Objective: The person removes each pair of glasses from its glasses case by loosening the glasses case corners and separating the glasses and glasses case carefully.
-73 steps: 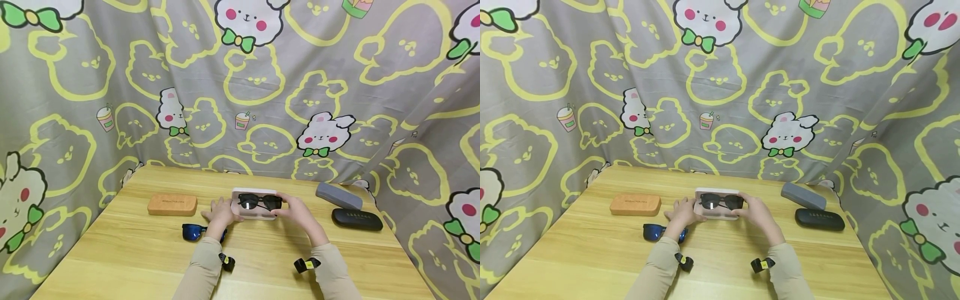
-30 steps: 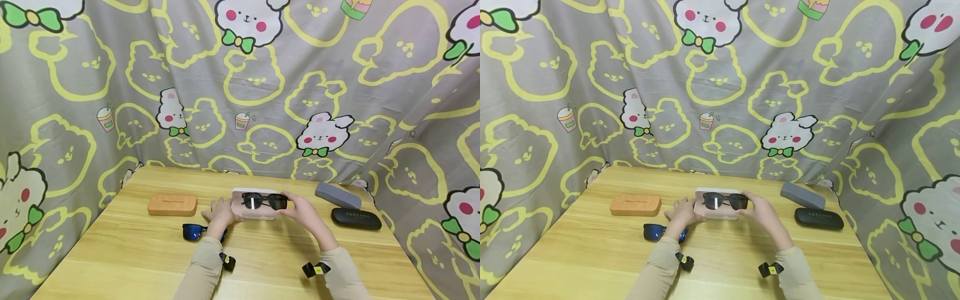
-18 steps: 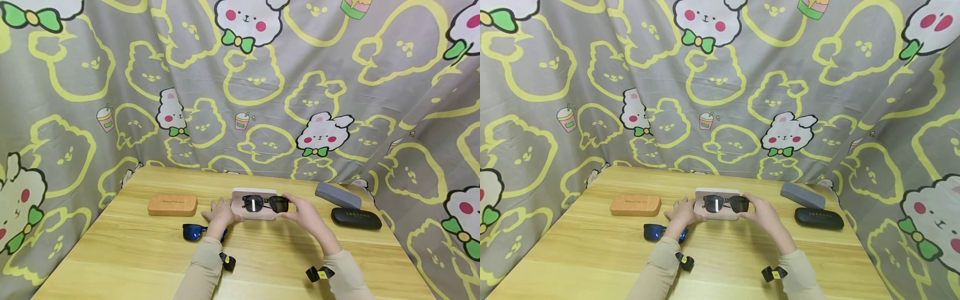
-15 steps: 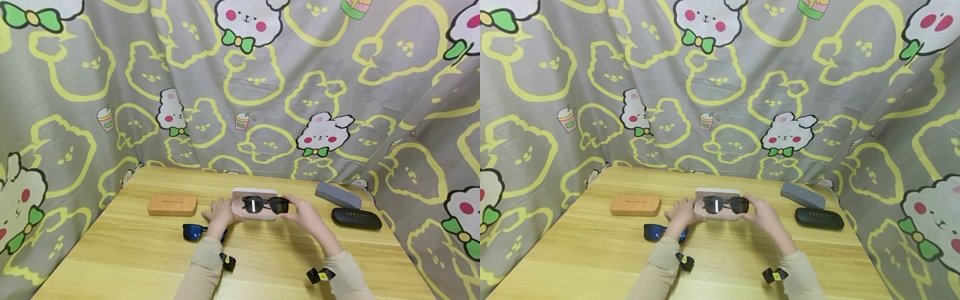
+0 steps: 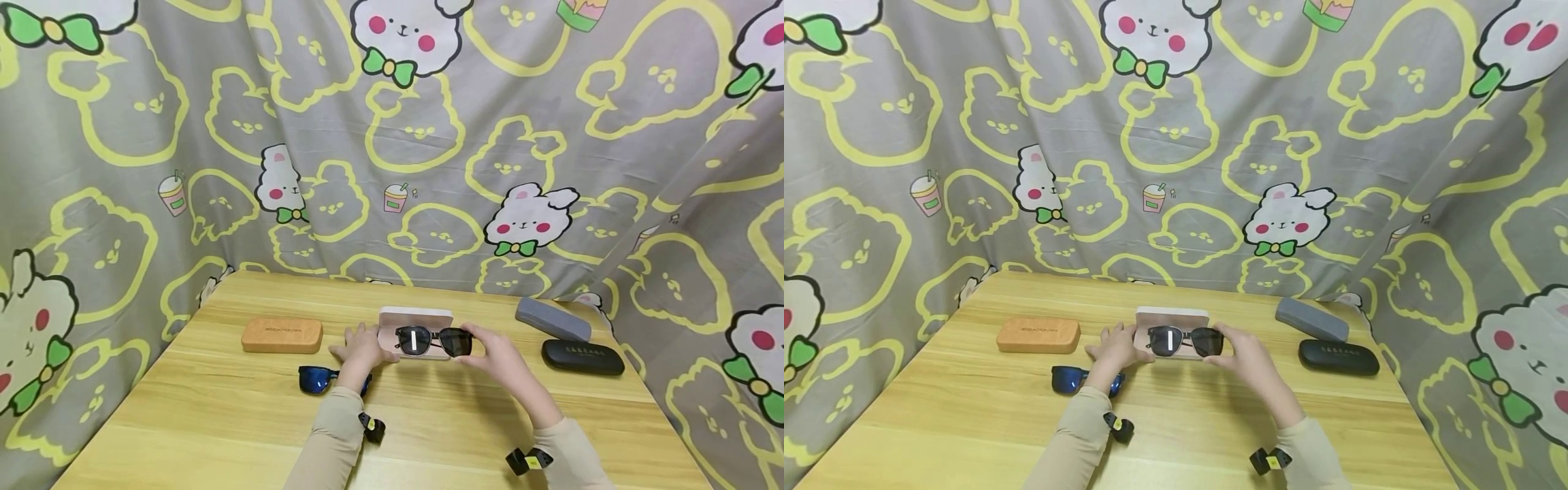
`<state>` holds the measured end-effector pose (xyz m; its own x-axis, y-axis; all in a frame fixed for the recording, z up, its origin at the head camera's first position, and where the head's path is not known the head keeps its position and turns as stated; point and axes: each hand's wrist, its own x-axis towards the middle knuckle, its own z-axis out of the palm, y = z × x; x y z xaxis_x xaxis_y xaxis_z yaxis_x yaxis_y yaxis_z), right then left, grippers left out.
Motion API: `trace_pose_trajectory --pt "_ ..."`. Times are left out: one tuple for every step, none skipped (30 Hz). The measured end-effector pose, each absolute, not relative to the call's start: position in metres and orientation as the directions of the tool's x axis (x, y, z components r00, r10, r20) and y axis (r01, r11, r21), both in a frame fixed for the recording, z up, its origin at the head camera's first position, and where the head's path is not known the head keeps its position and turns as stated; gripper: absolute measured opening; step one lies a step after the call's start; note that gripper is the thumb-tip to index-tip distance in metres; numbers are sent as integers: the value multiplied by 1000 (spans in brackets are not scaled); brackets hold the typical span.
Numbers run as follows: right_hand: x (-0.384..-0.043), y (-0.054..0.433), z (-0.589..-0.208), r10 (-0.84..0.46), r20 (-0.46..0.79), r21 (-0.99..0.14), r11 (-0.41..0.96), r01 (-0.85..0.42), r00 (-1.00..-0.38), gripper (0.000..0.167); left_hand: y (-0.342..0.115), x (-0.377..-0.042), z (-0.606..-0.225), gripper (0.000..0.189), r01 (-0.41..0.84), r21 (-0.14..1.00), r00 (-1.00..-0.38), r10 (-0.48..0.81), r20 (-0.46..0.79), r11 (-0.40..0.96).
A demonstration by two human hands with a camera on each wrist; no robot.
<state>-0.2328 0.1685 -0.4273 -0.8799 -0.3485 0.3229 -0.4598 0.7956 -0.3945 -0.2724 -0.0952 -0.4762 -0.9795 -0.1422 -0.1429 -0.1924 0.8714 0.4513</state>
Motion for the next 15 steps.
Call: trace_pose_trajectory --pt "-232 169 -429 -350 327 -392 795 -463 -878 61 -95 -272 -476 92 -194 451 -979 -142 -146 871" --pt "-232 169 -430 -353 331 -383 797 -466 -875 61 -95 -272 -477 93 -195 450 -979 -143 -148 871" --pt "-231 169 -432 -351 333 -382 799 -465 -875 62 -94 -272 -477 94 -196 449 -978 -143 -149 872" --pt "-230 169 -433 -353 333 -379 799 -467 -874 62 -94 -272 -477 94 -196 445 -978 -143 -150 874" --pt "-229 169 -434 -353 331 -384 797 -467 -875 62 -94 -272 -477 94 -195 441 -978 -143 -150 876" --pt "-228 169 -435 -351 328 -389 796 -464 -877 62 -94 -272 -477 93 -195 437 -978 -143 -149 878" --pt "-227 168 -436 -352 321 -397 793 -462 -879 63 -94 -272 -477 91 -195 434 -978 -143 -149 880" --pt "-226 168 -437 -351 316 -401 793 -459 -881 63 -94 -272 -477 89 -194 430 -979 -143 -147 882" --pt "-225 167 -437 -350 310 -410 789 -457 -884 63 -95 -273 -477 87 -193 427 -979 -142 -147 883" --pt "-224 167 -438 -352 306 -416 786 -457 -885 63 -95 -273 -477 86 -194 423 -978 -142 -150 885" --pt "-223 166 -439 -350 298 -430 781 -452 -888 63 -95 -273 -477 86 -195 421 -978 -142 -154 886" --pt "-222 166 -439 -351 290 -434 781 -449 -890 63 -95 -273 -476 86 -196 418 -977 -141 -159 887" --pt "-222 165 -440 -350 282 -439 781 -445 -893 64 -96 -273 -476 86 -197 418 -977 -140 -164 887" --pt "-221 165 -441 -351 279 -439 781 -444 -894 64 -96 -273 -476 87 -197 417 -976 -138 -167 887" --pt "-220 165 -442 -350 274 -445 780 -441 -896 64 -96 -273 -475 88 -198 418 -976 -138 -171 887"
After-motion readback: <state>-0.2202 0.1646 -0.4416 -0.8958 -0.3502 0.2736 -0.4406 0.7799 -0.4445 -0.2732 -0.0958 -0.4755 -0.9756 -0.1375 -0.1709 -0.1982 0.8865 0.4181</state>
